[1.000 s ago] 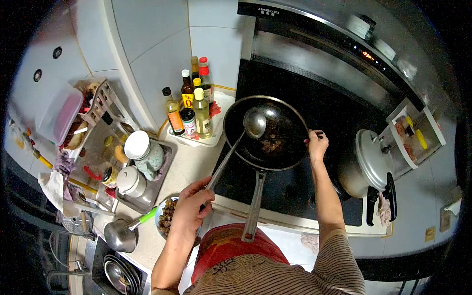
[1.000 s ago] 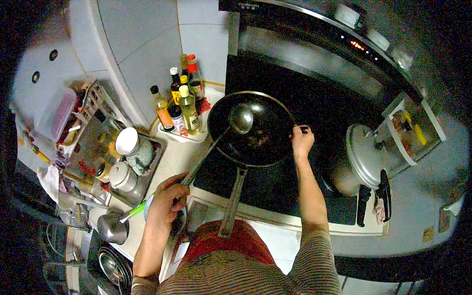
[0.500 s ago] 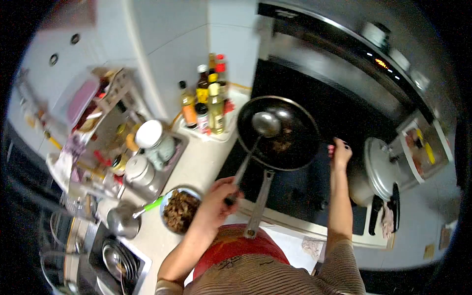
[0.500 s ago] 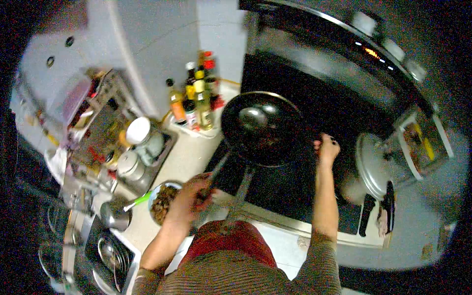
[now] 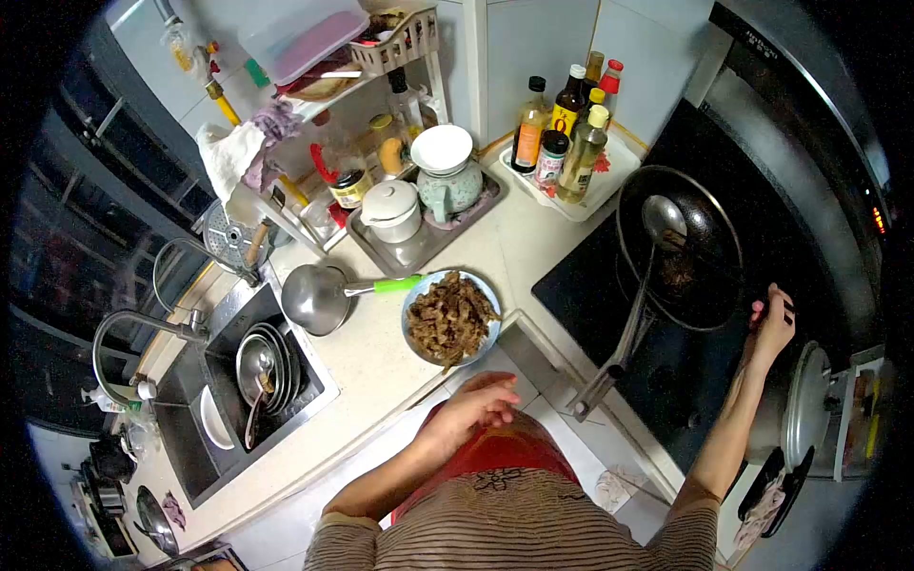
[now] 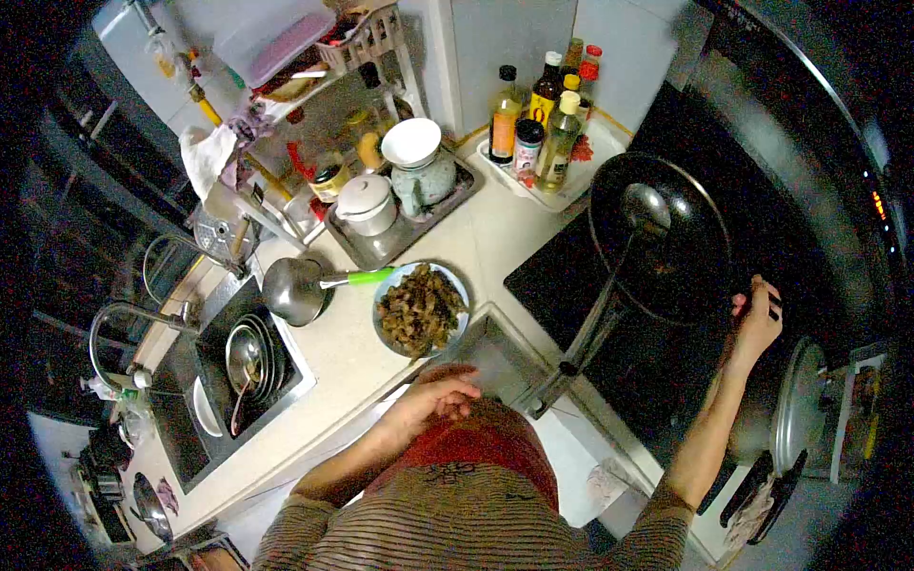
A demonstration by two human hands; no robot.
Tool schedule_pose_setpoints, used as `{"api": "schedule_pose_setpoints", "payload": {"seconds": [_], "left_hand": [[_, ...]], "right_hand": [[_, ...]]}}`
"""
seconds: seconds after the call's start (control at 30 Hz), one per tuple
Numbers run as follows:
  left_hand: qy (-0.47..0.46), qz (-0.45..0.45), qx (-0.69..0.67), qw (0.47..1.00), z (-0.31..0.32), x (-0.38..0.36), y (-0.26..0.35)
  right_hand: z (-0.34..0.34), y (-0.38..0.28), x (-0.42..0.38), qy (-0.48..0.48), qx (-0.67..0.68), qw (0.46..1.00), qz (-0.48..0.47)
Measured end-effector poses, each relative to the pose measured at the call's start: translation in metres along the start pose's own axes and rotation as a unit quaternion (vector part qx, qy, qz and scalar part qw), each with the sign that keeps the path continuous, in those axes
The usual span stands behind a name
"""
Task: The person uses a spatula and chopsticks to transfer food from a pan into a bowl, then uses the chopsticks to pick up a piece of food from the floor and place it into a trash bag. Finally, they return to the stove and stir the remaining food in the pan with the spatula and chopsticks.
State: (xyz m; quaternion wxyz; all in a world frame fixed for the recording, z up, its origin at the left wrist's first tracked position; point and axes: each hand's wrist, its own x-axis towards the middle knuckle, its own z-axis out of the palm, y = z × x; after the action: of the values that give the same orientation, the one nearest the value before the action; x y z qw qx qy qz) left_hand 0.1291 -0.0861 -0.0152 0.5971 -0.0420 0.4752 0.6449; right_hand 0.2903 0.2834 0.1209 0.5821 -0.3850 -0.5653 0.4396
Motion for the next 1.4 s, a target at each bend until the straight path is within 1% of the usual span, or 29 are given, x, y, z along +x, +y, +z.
{"api": "schedule_pose_setpoints", "payload": {"seconds": [0.1,0.17,0.2,0.23,0.3,0.33,0.37,0.4,0.43,0.47,0.57,0.6,0.7,0.73,0.83,0.93,1.03,1.07,1.17,1.27,1.37,1.4], "left_hand": [[0.056,0.014,-0.018,0.998,-0.036,-0.019,-0.005],[0.081,0.019,-0.045,0.996,-0.057,-0.034,-0.005],[0.083,0.021,-0.065,0.994,-0.067,-0.04,-0.005],[0.086,0.023,-0.086,0.992,-0.074,-0.047,-0.003],[0.089,0.021,-0.084,0.992,-0.089,-0.062,-0.001],[0.086,0.02,-0.078,0.993,-0.1,-0.068,-0.002],[0.083,0.02,-0.073,0.994,-0.109,-0.074,-0.004],[0.104,0.032,-0.066,0.992,-0.114,-0.08,-0.005],[0.109,0.031,-0.075,0.991,-0.122,-0.085,-0.007],[0.115,0.031,-0.083,0.989,-0.129,-0.09,-0.009],[0.121,0.043,-0.1,0.987,-0.146,-0.109,-0.012],[0.12,0.051,-0.101,0.986,-0.15,-0.115,-0.01],[0.156,0.057,-0.121,0.979,-0.155,-0.132,-0.007],[0.161,0.058,-0.12,0.978,-0.158,-0.135,-0.008],[0.165,0.06,-0.117,0.977,-0.163,-0.142,-0.01],[0.158,0.053,-0.117,0.979,-0.164,-0.144,-0.013],[0.159,0.045,-0.111,0.98,-0.165,-0.141,-0.019],[0.16,0.047,-0.11,0.98,-0.164,-0.14,-0.021],[0.153,0.041,-0.104,0.982,-0.167,-0.137,-0.028],[0.145,0.042,-0.094,0.984,-0.169,-0.136,-0.031],[0.144,0.056,-0.114,0.981,-0.164,-0.14,-0.031],[0.144,0.062,-0.125,0.98,-0.162,-0.141,-0.03]], "right_hand": [[0.03,-0.058,-0.062,-0.042,-0.033,0.999,0.01],[0.045,-0.077,-0.107,-0.082,-0.002,0.997,-0.003],[0.055,-0.091,-0.134,-0.11,-0.022,0.994,-0.002],[0.057,-0.093,-0.155,-0.136,-0.083,0.987,-0.009],[0.062,-0.064,-0.188,-0.214,-0.044,0.967,-0.135],[0.083,-0.079,-0.214,-0.289,-0.035,0.927,-0.236],[0.094,-0.077,-0.233,-0.313,-0.06,0.918,-0.237],[0.105,-0.075,-0.252,-0.336,-0.086,0.907,-0.238],[0.109,-0.062,-0.269,-0.345,-0.102,0.93,-0.071],[0.119,-0.055,-0.28,-0.369,-0.07,0.926,-0.043],[0.145,-0.03,-0.3,-0.376,-0.106,0.916,-0.09],[0.149,-0.015,-0.304,-0.363,-0.132,0.918,-0.094],[0.165,0.004,-0.308,-0.396,-0.115,0.903,-0.123],[0.168,0.007,-0.309,-0.408,-0.116,0.899,-0.112],[0.184,0.008,-0.314,-0.393,-0.149,0.894,-0.154],[0.198,0.012,-0.313,-0.41,-0.184,0.883,-0.135],[0.214,0.005,-0.311,-0.423,-0.261,0.857,-0.136],[0.216,0.001,-0.311,-0.407,-0.258,0.863,-0.154],[0.222,-0.01,-0.309,-0.405,-0.267,0.852,-0.198],[0.222,-0.013,-0.308,-0.397,-0.237,0.86,-0.216],[0.228,-0.01,-0.309,-0.409,-0.251,0.836,-0.264],[0.228,-0.011,-0.308,-0.398,-0.248,0.841,-0.272]]}}
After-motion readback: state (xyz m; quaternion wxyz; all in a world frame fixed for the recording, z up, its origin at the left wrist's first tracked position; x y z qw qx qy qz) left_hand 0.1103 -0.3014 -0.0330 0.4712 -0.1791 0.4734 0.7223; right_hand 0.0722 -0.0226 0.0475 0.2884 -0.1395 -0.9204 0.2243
